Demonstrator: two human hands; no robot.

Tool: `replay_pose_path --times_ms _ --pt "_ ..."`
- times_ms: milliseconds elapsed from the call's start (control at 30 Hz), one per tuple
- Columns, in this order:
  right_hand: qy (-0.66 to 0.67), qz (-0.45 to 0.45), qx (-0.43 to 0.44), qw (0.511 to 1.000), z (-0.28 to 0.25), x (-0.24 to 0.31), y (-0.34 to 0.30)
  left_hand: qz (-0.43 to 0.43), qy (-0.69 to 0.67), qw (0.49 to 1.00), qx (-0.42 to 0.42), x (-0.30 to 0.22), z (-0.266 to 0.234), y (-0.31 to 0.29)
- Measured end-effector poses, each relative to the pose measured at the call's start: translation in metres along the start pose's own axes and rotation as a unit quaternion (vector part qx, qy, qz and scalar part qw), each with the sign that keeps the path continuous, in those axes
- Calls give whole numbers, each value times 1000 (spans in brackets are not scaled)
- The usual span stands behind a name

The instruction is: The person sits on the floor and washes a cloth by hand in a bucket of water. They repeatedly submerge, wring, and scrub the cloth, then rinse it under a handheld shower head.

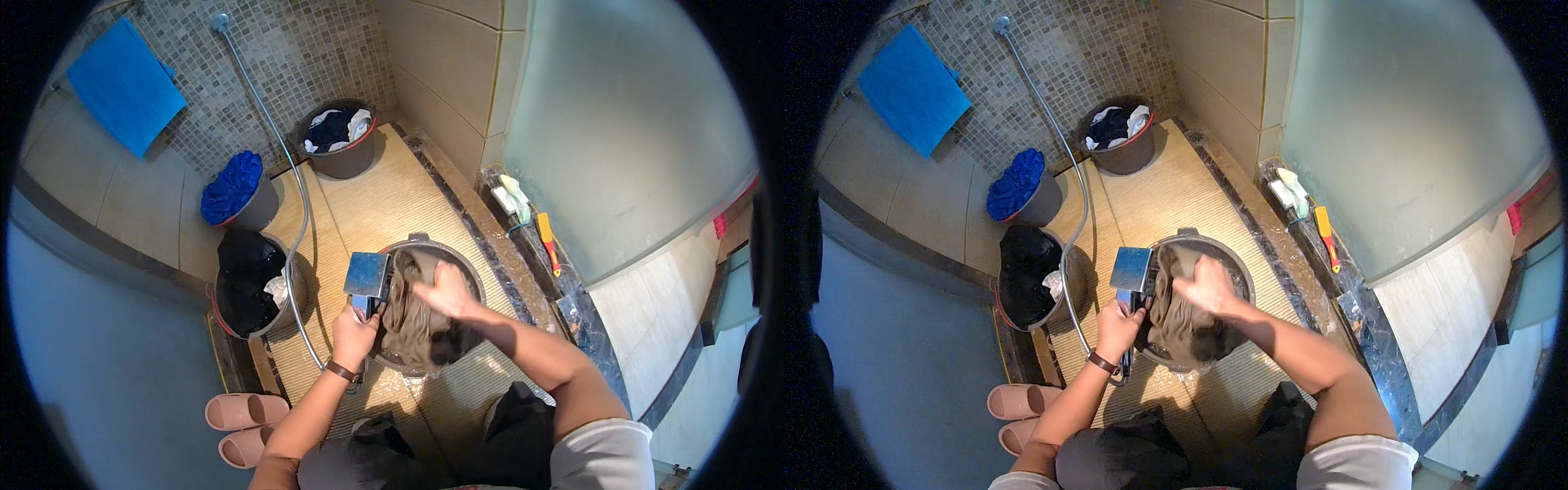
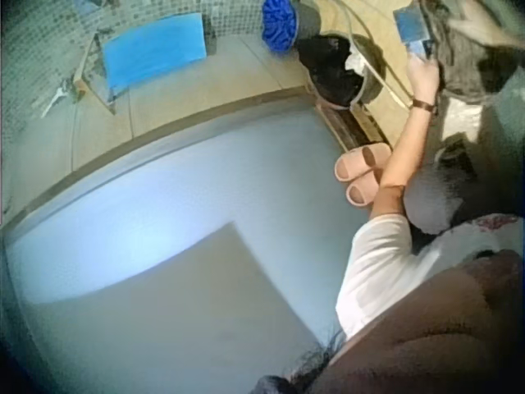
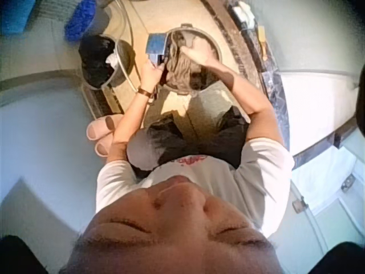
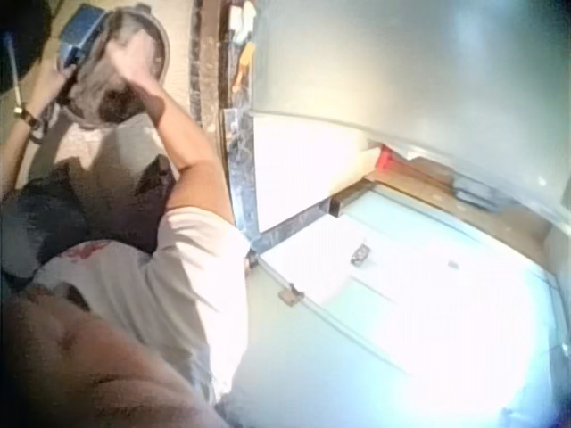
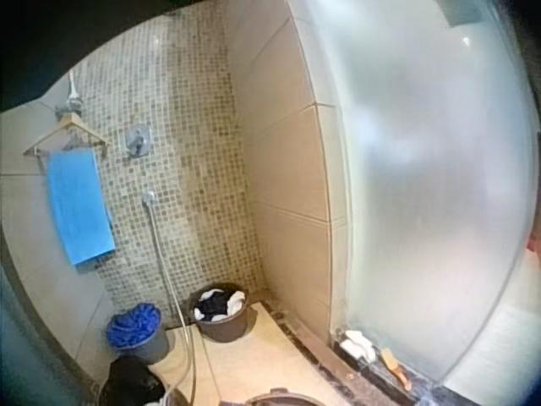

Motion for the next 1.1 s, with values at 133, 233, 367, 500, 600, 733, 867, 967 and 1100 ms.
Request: replay_pose_path --times_ms 133,233,367,500,600,733,867,967,1100 --pt "-194 -257 -66 944 24 34 -57 2 -10 1000 6 0 5 -2" --pt "-223 -233 -69 944 52 33 -62 -5 -32 999 12 8 17 -4" --pt "-304 -248 -90 915 86 15 -49 4 -6 999 41 7 29 0" --pt "-211 -293 -155 919 87 -9 -34 23 13 998 56 -2 35 7" --pt "-59 -330 -121 934 64 -4 -20 18 8 998 51 3 36 12" --pt "-136 -411 -119 894 43 0 6 4 -5 999 50 -8 32 16" --pt "-254 -371 -87 889 31 11 13 7 -14 999 39 -19 11 16" --pt "-271 -292 -133 908 16 12 -10 -58 -167 982 61 -18 9 15" --pt "-127 -245 -284 918 -21 44 -68 -39 -222 972 64 -34 13 16"
Point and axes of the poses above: each hand's wrist, its own y-axis towards the middle knuckle, its own z-axis out of the palm, x = y × z, the point moved 8 cm from there along y, towards the middle knuckle, and after that the axes turned 3 degrees about z, right-handed, at the moved point
